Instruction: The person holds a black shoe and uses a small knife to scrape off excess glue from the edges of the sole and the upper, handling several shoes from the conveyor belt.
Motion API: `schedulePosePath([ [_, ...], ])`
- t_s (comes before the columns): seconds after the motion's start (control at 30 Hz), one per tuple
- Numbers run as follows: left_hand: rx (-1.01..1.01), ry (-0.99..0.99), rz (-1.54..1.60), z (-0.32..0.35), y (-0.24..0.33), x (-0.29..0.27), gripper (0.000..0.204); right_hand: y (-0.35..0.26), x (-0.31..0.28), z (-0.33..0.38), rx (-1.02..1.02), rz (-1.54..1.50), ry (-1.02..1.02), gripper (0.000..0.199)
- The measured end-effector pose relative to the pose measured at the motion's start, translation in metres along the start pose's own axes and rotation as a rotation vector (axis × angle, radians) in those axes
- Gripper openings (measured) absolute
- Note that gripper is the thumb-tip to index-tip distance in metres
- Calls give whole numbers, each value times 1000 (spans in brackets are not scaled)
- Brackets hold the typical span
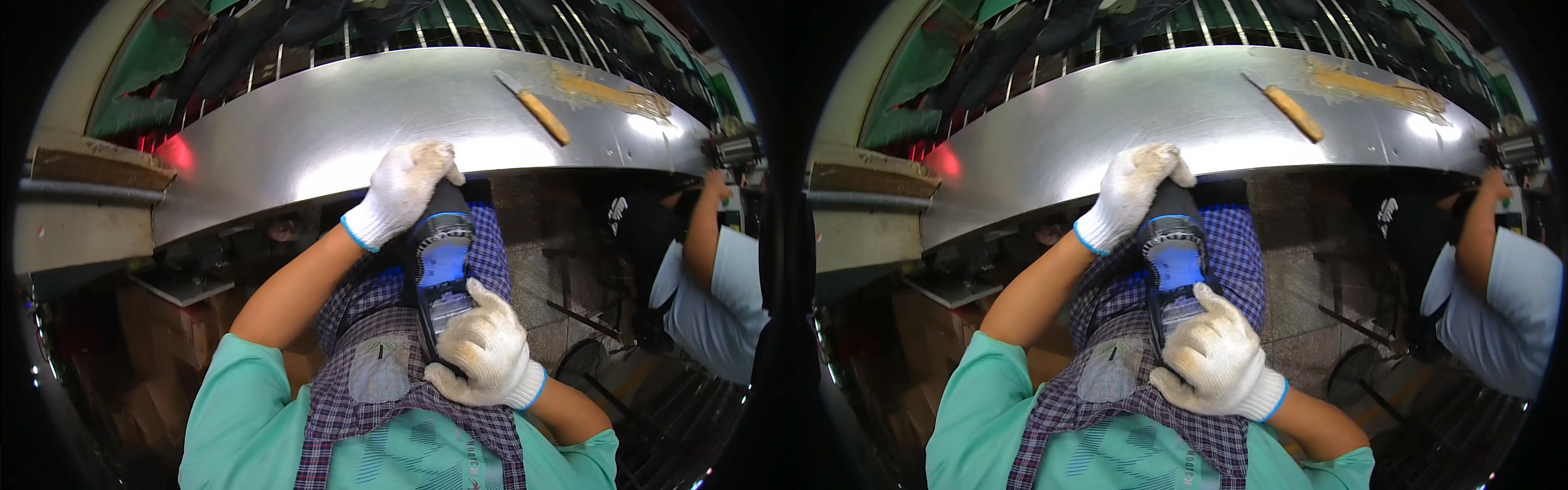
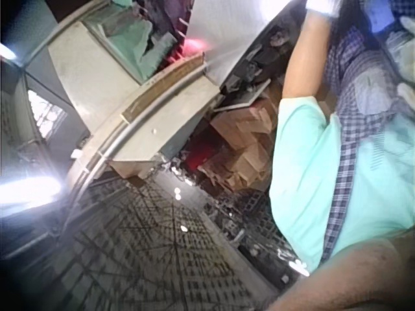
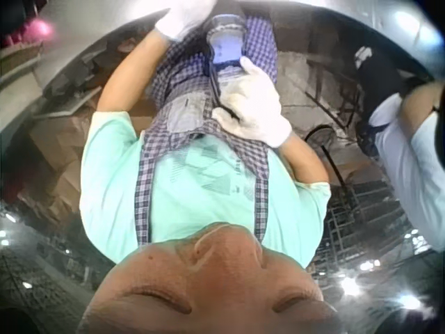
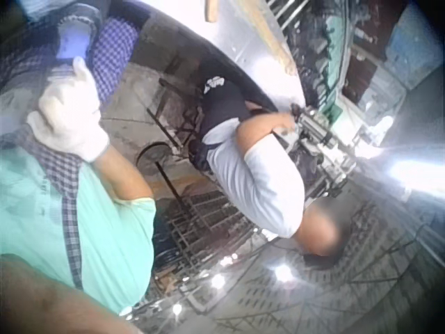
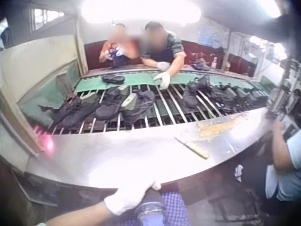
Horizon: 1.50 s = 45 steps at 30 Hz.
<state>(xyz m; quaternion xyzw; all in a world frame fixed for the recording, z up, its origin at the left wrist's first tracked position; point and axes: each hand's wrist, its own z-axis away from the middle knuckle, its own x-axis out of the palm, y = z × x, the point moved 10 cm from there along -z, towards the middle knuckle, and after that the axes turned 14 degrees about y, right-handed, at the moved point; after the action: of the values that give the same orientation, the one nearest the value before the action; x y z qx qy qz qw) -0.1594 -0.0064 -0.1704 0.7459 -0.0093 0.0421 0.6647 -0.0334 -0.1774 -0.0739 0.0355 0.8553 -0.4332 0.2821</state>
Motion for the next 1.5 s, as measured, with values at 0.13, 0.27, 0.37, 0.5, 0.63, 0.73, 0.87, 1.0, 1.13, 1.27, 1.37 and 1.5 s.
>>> schedulePosePath([
  [0.13,134,66,-387,24,37,-15,34,16,11,-14,35,59,54,22],
  [0.27,466,-271,-448,121,104,-5,58,24,7,-32,89,96,53,23],
  [0.37,301,-287,-474,140,81,-1,74,32,8,-38,62,-106,37,43],
  [0.5,508,-27,-379,134,90,-23,67,65,18,-32,64,-111,-284,65],
  [0.63,499,-45,-337,121,72,-30,61,75,-4,-38,-22,-71,81,71],
  [0.73,315,-55,-299,104,67,-24,62,88,-15,-39,166,-140,251,67],
  [0.87,203,-43,-284,104,57,-24,54,105,-4,-39,238,-195,19,56],
  [1.0,32,-18,-200,97,35,-28,48,131,3,-22,387,-386,92,49],
  [1.13,-2,-188,-212,85,38,-22,44,137,7,-20,468,-515,-3,44],
  [1.27,-87,-272,-98,76,29,-24,43,157,13,-28,572,-640,-145,45],
  [1.37,-266,-269,-30,80,10,-25,58,167,17,-49,530,-553,-392,52],
  [1.5,-168,-119,-209,83,21,-33,65,173,22,-61,540,-359,-664,77],
])
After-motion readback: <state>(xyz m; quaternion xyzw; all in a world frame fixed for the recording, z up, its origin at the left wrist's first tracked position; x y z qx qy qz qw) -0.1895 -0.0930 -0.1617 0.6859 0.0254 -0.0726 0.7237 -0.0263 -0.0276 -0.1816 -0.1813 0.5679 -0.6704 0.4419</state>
